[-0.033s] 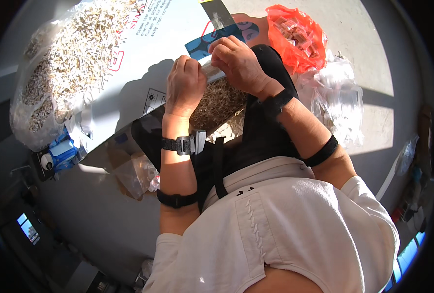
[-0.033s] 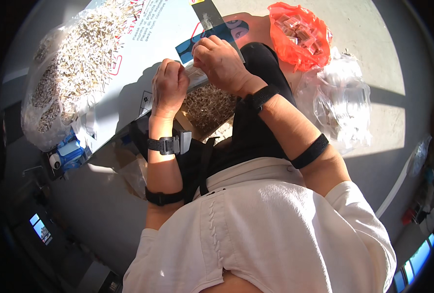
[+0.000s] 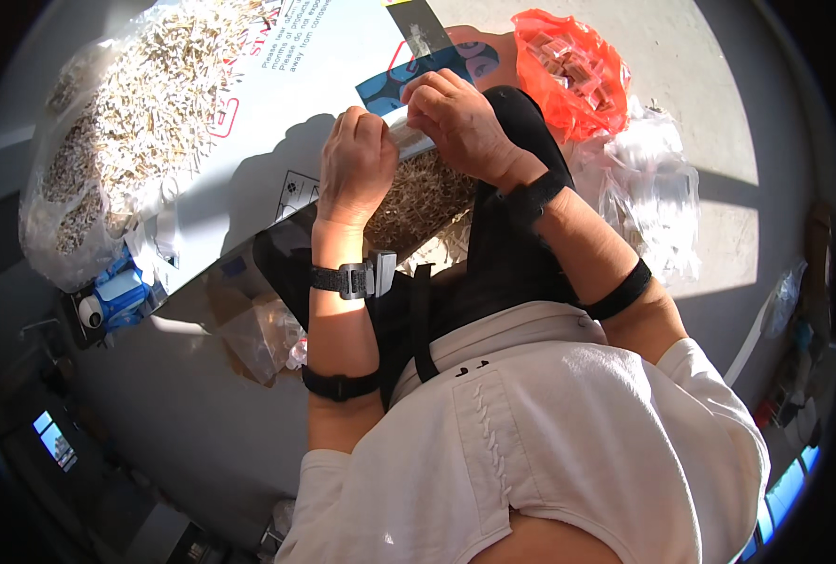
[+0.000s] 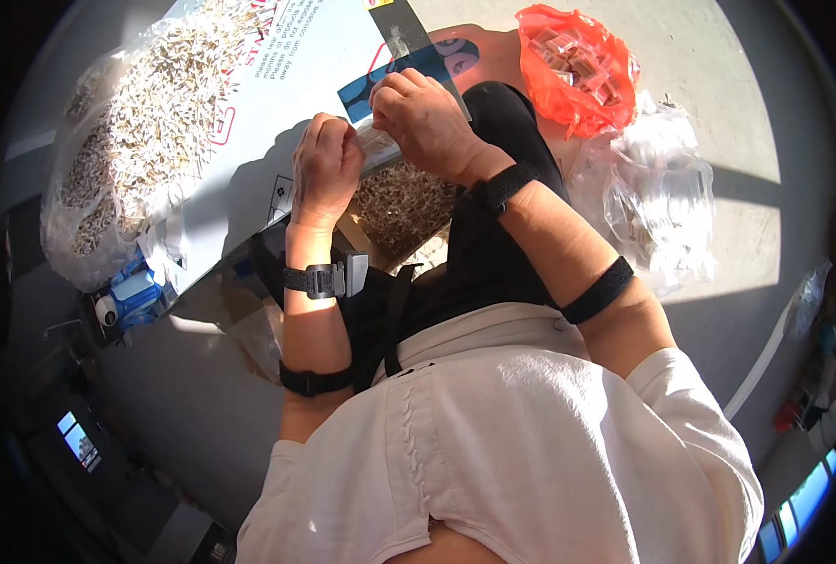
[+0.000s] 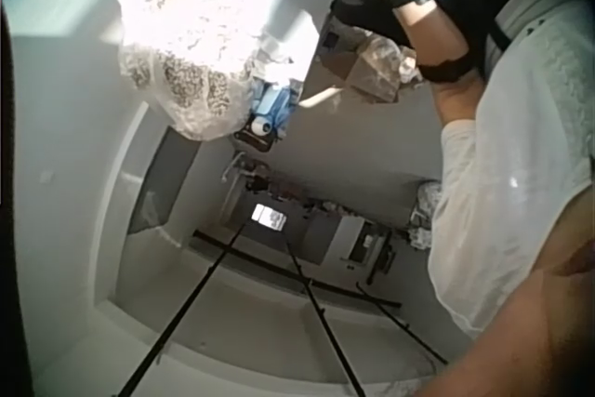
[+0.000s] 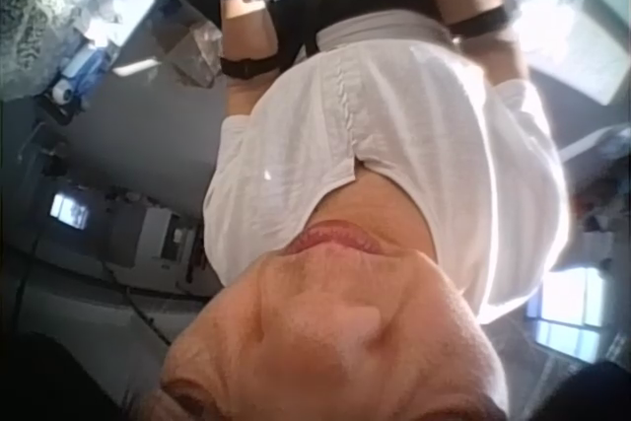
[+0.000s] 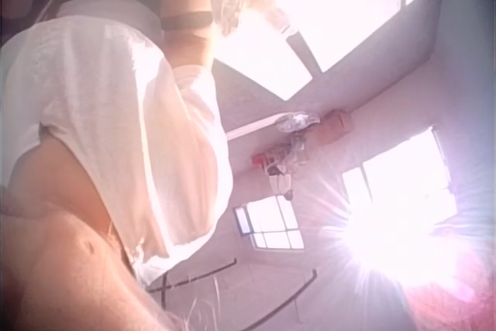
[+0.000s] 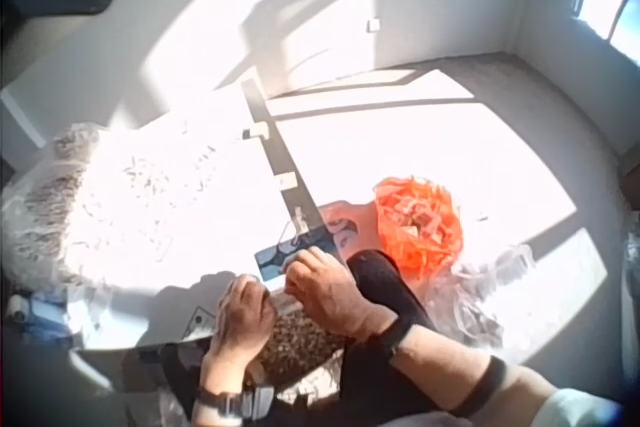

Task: Packaging cotton swabs into small plastic bags.

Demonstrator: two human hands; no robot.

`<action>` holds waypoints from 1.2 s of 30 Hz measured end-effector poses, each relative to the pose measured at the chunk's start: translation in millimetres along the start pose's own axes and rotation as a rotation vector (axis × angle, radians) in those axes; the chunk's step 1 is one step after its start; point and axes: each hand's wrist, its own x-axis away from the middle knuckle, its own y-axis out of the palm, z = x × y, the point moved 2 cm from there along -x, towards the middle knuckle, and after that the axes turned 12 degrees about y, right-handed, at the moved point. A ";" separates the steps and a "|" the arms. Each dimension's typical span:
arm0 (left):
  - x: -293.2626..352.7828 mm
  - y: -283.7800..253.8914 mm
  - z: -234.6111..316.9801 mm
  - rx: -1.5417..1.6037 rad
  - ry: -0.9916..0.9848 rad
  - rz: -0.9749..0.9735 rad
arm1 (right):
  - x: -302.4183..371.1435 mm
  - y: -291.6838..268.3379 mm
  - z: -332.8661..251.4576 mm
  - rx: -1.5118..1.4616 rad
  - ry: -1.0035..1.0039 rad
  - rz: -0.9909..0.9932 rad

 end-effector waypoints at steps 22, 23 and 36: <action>-4.9 6.7 -2.1 -0.029 0.090 -0.117 | -21.2 -7.9 8.1 0.375 -0.399 -0.161; -4.6 6.8 -2.2 0.005 0.074 -0.085 | -21.2 -10.9 9.3 0.484 -0.493 -0.204; -2.9 3.2 -0.1 0.065 0.002 -0.093 | -5.2 -9.7 11.4 -0.224 0.086 -0.288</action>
